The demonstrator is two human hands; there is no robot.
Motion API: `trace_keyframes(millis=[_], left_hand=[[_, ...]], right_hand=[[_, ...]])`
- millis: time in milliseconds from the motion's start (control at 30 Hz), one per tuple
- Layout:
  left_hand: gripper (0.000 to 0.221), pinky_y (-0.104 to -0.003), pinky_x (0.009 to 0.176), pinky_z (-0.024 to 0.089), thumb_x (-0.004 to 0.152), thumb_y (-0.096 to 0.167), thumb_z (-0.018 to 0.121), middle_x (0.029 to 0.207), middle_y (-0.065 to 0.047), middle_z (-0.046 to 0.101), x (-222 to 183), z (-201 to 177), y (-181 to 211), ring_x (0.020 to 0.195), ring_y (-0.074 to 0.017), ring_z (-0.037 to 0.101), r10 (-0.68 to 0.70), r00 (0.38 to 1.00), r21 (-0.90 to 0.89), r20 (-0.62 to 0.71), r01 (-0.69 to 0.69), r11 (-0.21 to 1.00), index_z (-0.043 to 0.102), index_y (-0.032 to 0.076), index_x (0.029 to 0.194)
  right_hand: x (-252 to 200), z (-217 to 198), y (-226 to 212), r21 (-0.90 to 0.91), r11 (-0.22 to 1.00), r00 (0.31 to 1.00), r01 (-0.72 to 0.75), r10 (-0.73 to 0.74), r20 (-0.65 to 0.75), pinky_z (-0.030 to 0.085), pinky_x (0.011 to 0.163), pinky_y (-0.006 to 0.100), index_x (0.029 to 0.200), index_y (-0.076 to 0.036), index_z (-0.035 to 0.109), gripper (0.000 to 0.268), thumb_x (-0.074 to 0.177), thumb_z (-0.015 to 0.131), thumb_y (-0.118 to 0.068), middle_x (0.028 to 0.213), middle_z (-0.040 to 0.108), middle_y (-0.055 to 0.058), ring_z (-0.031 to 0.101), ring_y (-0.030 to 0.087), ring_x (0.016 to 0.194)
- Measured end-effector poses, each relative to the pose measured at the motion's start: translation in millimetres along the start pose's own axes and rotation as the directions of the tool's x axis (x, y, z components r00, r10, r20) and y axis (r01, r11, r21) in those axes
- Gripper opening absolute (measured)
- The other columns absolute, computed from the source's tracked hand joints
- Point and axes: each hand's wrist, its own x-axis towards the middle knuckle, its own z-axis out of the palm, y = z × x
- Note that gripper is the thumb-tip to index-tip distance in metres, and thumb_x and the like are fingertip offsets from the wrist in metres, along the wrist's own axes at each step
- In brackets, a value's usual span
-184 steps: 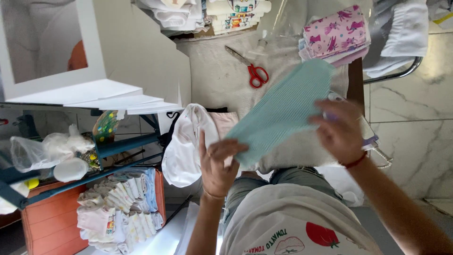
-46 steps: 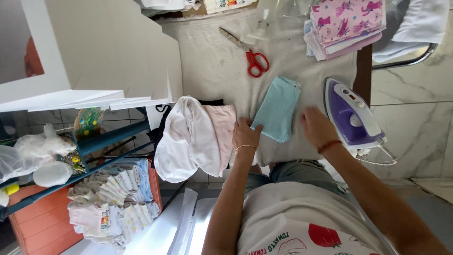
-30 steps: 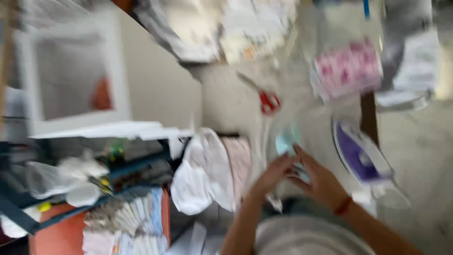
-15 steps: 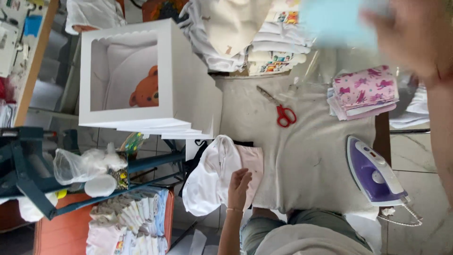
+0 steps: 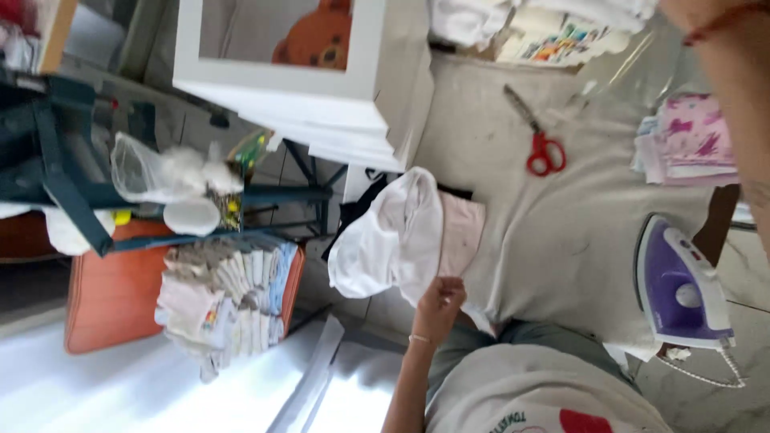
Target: Cutting fabric and then ironing and folding baby clothes on a work table
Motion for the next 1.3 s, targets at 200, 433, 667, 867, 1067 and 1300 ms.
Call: trace_keyframes(millis=[200, 433, 667, 867, 1067, 1300], left_hand=[[0.01, -0.031, 0.061, 0.048, 0.074, 0.019, 0.063, 0.07, -0.004, 0.052, 18.7, -34.8, 20.2, 0.067, -0.0233, 0.057, 0.438, 0.799, 0.562, -0.411, -0.156, 0.812, 0.056, 0.013, 0.078], [0.065, -0.057, 0.095, 0.024, 0.077, 0.05, 0.052, 0.126, -0.008, 0.041, 88.6, -86.0, 69.5, 0.116, -0.0282, 0.037, 0.5, 0.722, 0.719, -0.479, -0.005, 0.695, 0.037, 0.011, 0.128], [0.022, -0.039, 0.046, 0.044, 0.071, 0.027, 0.063, 0.075, -0.003, 0.049, 81.5, -90.1, 59.8, 0.056, -0.0252, 0.052, 0.74, 0.669, 0.876, 0.074, -0.398, 0.272, 0.057, 0.023, 0.092], [0.042, -0.032, 0.039, 0.042, 0.071, 0.009, 0.052, 0.076, 0.0, 0.04, -50.4, -77.4, 159.2, 0.052, -0.0183, 0.047, 0.729, 0.568, 0.58, 0.384, -0.762, 0.288, 0.056, 0.029, 0.108], [0.012, -0.018, 0.03, 0.035, 0.075, 0.001, 0.06, 0.073, -0.002, 0.047, -91.2, -89.8, 198.6, 0.045, -0.0091, 0.042, 0.775, 0.473, 0.497, 0.419, -0.834, 0.241, 0.058, 0.011, 0.083], [0.022, -0.021, 0.06, 0.06, 0.074, 0.014, 0.074, 0.084, -0.006, 0.068, -82.3, -71.4, 170.7, 0.075, -0.0154, 0.069, 0.875, 0.295, 0.456, 0.384, -0.884, 0.098, 0.063, 0.009, 0.092]], right_hand=[[-43.0, 119.4, -98.0, 0.146, 0.989, 1.0, 0.02, -0.022, 0.016, 0.038, 0.085, 0.035, 0.102, -0.001, 0.06, 0.026, 0.08, 0.065, -0.015, 0.101, 0.054, 0.014, 0.048, 0.026, 0.1], [-101.3, 191.6, -186.4, 0.104, 0.977, 0.883, -0.186, 0.12, 0.453, 0.045, 0.084, 0.032, 0.1, -0.008, 0.06, 0.021, 0.081, 0.055, -0.015, 0.103, 0.06, 0.008, 0.057, 0.022, 0.099], [-81.2, 184.0, -249.0, 0.249, 0.964, 0.96, -0.089, 0.016, 0.281, 0.031, 0.096, 0.038, 0.129, -0.01, 0.035, 0.066, 0.07, 0.063, -0.012, 0.131, 0.034, 0.011, 0.03, 0.026, 0.123], [-53.4, 109.8, -300.6, 0.446, 0.839, 0.861, 0.313, -0.449, 0.24, 0.009, 0.1, 0.056, 0.089, -0.01, 0.05, 0.044, 0.051, 0.072, -0.014, 0.129, 0.035, 0.016, 0.021, 0.037, 0.126], [-110.1, 54.3, -293.6, 0.597, 0.801, 0.764, 0.047, -0.414, 0.495, 0.029, 0.07, 0.038, 0.059, -0.014, 0.047, 0.027, 0.071, 0.068, -0.025, 0.049, 0.042, -0.004, 0.04, 0.01, 0.041], [-159.8, 27.3, -278.0, 0.56, 0.666, 0.805, -0.492, 0.102, 0.585, 0.047, 0.087, 0.027, 0.122, -0.011, 0.042, 0.06, 0.069, 0.067, -0.026, 0.123, 0.05, 0.005, 0.055, 0.016, 0.107]])
